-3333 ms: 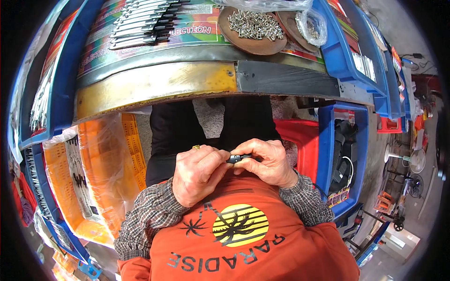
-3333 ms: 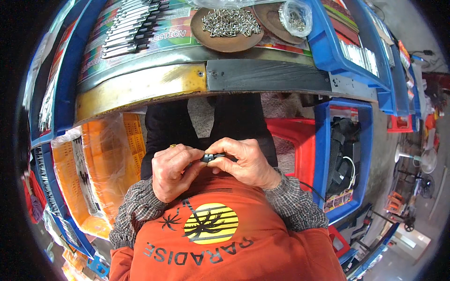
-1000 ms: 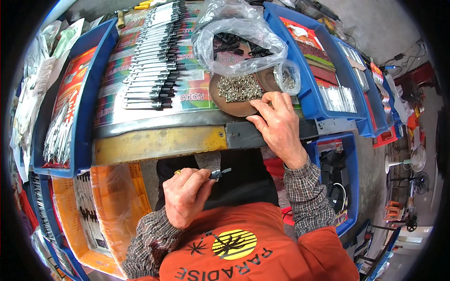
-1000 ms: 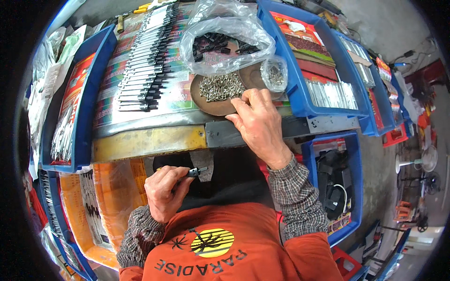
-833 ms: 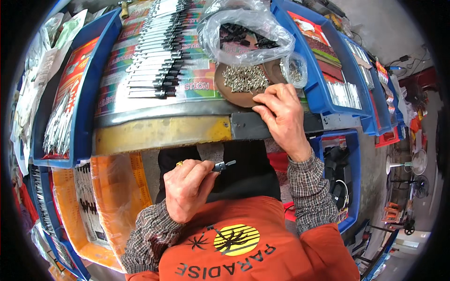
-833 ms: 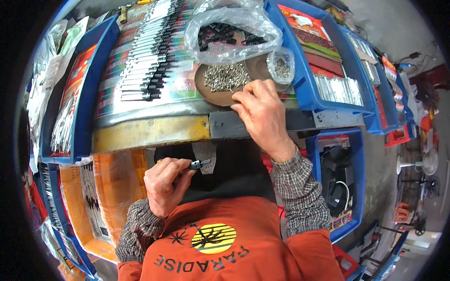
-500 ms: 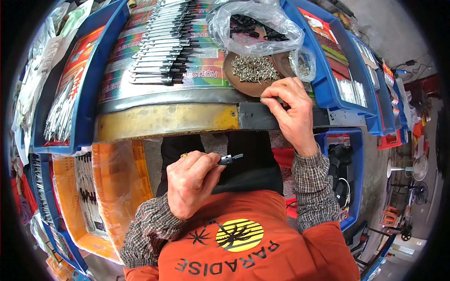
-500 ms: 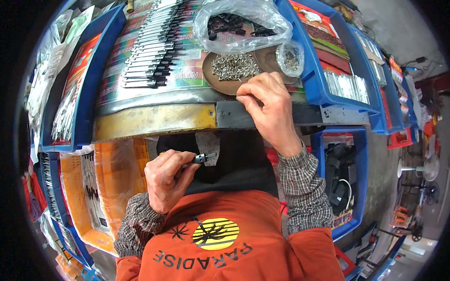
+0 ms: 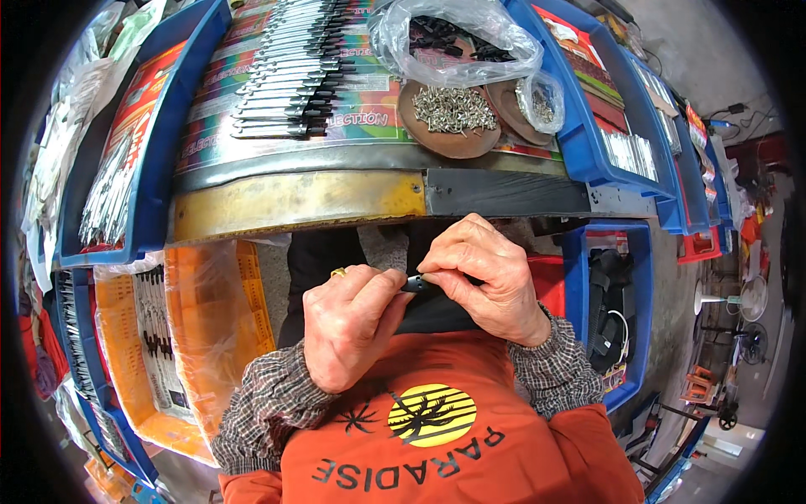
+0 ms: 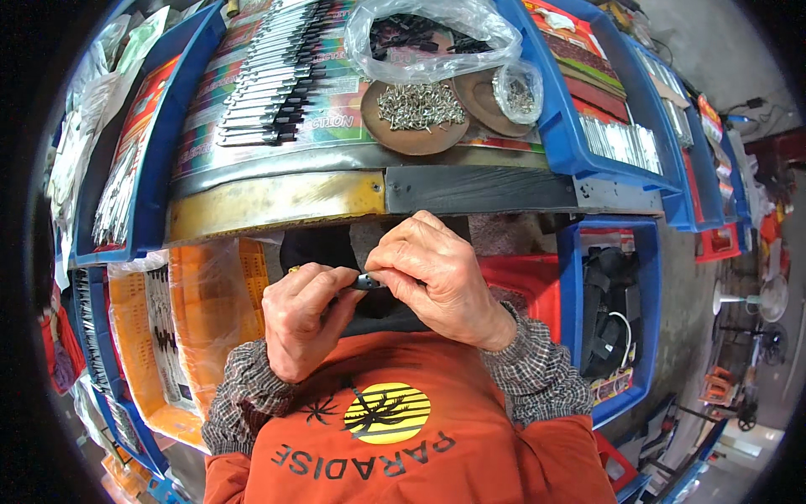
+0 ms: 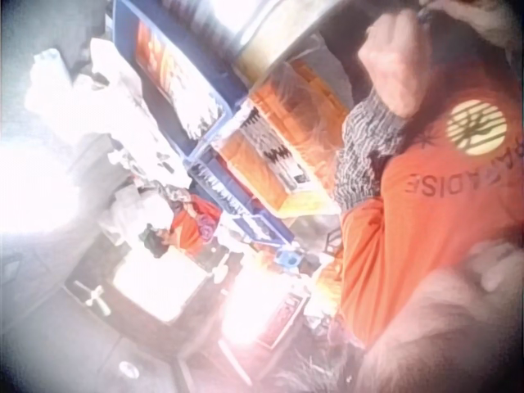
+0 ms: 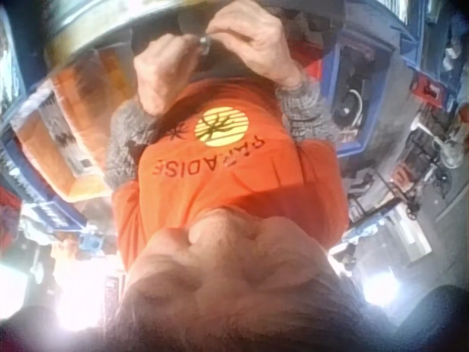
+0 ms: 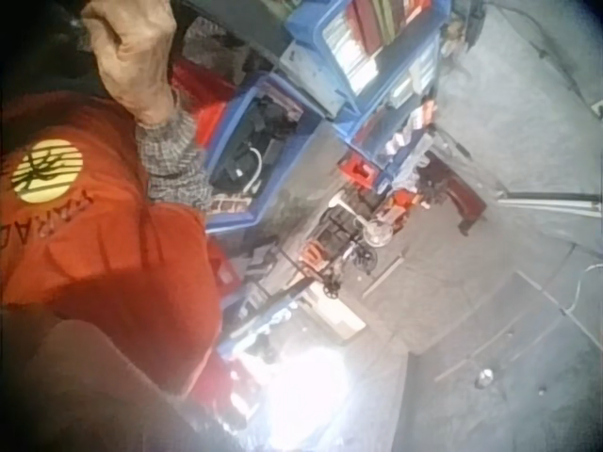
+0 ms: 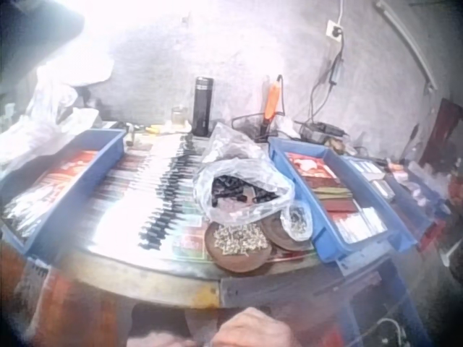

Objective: The person assembles components by aligning metal strips, attaching black plastic end caps to them by hand, and placing the assembled parts onto the table and into trays.

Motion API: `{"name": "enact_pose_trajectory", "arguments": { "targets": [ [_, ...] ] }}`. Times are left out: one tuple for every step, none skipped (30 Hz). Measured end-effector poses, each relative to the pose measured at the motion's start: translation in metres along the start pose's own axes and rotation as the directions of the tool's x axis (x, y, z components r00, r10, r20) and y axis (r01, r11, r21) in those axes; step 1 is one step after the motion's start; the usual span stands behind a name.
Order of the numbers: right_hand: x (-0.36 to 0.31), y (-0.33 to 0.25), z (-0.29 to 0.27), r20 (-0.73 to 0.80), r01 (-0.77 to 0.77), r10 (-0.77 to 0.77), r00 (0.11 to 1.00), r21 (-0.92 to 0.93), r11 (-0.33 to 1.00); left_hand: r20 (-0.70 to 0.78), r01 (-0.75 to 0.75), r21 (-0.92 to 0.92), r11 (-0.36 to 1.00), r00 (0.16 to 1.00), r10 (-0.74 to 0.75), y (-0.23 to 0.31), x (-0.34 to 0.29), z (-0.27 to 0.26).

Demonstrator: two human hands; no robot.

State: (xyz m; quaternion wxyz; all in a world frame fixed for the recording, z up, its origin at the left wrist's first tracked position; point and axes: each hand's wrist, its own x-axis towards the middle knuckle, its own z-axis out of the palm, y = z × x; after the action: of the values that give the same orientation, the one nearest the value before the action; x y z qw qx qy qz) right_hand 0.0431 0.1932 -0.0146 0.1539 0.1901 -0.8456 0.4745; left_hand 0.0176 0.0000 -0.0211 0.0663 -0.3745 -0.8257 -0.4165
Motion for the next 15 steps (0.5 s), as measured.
{"name": "enact_pose_trajectory", "arguments": {
  "targets": [
    [-0.0008,-0.0005,0.0002,-0.002,0.001,-0.001,1.000,-0.013,1.000,0.000,0.001,0.000,1.000,1.000,-0.001,0.0001,-0.0003,0.0004],
    [-0.0015,-0.0009,0.0004,-0.003,0.002,-0.002,1.000,-0.026,1.000,-0.003,-0.019,0.012,1.000,1.000,0.019,-0.0003,-0.0006,0.0010],
    [-0.0018,-0.0017,0.0006,-0.002,0.003,-0.003,1.000,-0.025,1.000,-0.006,-0.038,0.024,0.999,0.999,0.038,-0.0005,-0.0007,0.0014],
    [-0.0019,-0.0027,0.0008,-0.002,0.010,-0.010,1.000,-0.037,0.999,-0.006,-0.037,0.025,0.999,0.999,0.037,-0.0007,-0.0009,0.0019],
    [-0.0020,-0.0033,0.0010,-0.002,0.017,-0.017,1.000,-0.050,0.999,-0.014,-0.051,0.035,0.998,0.999,0.052,-0.0009,-0.0011,0.0023],
    [-0.0026,-0.0029,0.0012,-0.001,0.017,-0.017,1.000,-0.049,0.999,-0.021,-0.065,0.044,0.997,0.998,0.066,-0.0012,-0.0013,0.0030],
    [-0.0034,-0.0023,0.0015,0.000,0.026,-0.026,1.000,-0.067,0.997,-0.021,-0.063,0.044,0.997,0.998,0.064,-0.0017,-0.0015,0.0037],
    [-0.0041,-0.0019,0.0018,0.002,0.035,-0.035,0.999,-0.086,0.996,-0.024,-0.070,0.050,0.996,0.997,0.071,-0.0021,-0.0018,0.0044],
    [-0.0042,-0.0023,0.0023,0.003,0.035,-0.035,0.999,-0.085,0.996,-0.026,-0.077,0.056,0.995,0.997,0.079,-0.0022,-0.0017,0.0048],
    [-0.0043,-0.0030,0.0029,-0.002,0.065,-0.066,0.998,-0.128,0.990,-0.026,-0.076,0.056,0.996,0.997,0.078,-0.0019,-0.0015,0.0052],
    [-0.0045,-0.0038,0.0035,-0.006,0.094,-0.097,0.995,-0.171,0.981,-0.024,-0.078,0.063,0.995,0.996,0.080,-0.0016,-0.0013,0.0057],
    [-0.0048,-0.0050,0.0040,-0.005,0.095,-0.097,0.995,-0.170,0.981,-0.023,-0.080,0.071,0.994,0.996,0.082,-0.0014,-0.0014,0.0057],
    [-0.0052,-0.0063,0.0045,0.006,0.123,-0.125,0.992,-0.238,0.963,-0.023,-0.079,0.072,0.994,0.996,0.081,-0.0020,-0.0019,0.0062],
    [-0.0058,-0.0071,0.0050,0.018,0.150,-0.152,0.988,-0.305,0.940,-0.026,-0.087,0.076,0.993,0.996,0.089,-0.0032,-0.0026,0.0073],
    [-0.0066,-0.0075,0.0050,0.019,0.150,-0.151,0.988,-0.305,0.941,-0.028,-0.096,0.080,0.992,0.995,0.098,-0.0040,-0.0031,0.0081]
  ]
}}
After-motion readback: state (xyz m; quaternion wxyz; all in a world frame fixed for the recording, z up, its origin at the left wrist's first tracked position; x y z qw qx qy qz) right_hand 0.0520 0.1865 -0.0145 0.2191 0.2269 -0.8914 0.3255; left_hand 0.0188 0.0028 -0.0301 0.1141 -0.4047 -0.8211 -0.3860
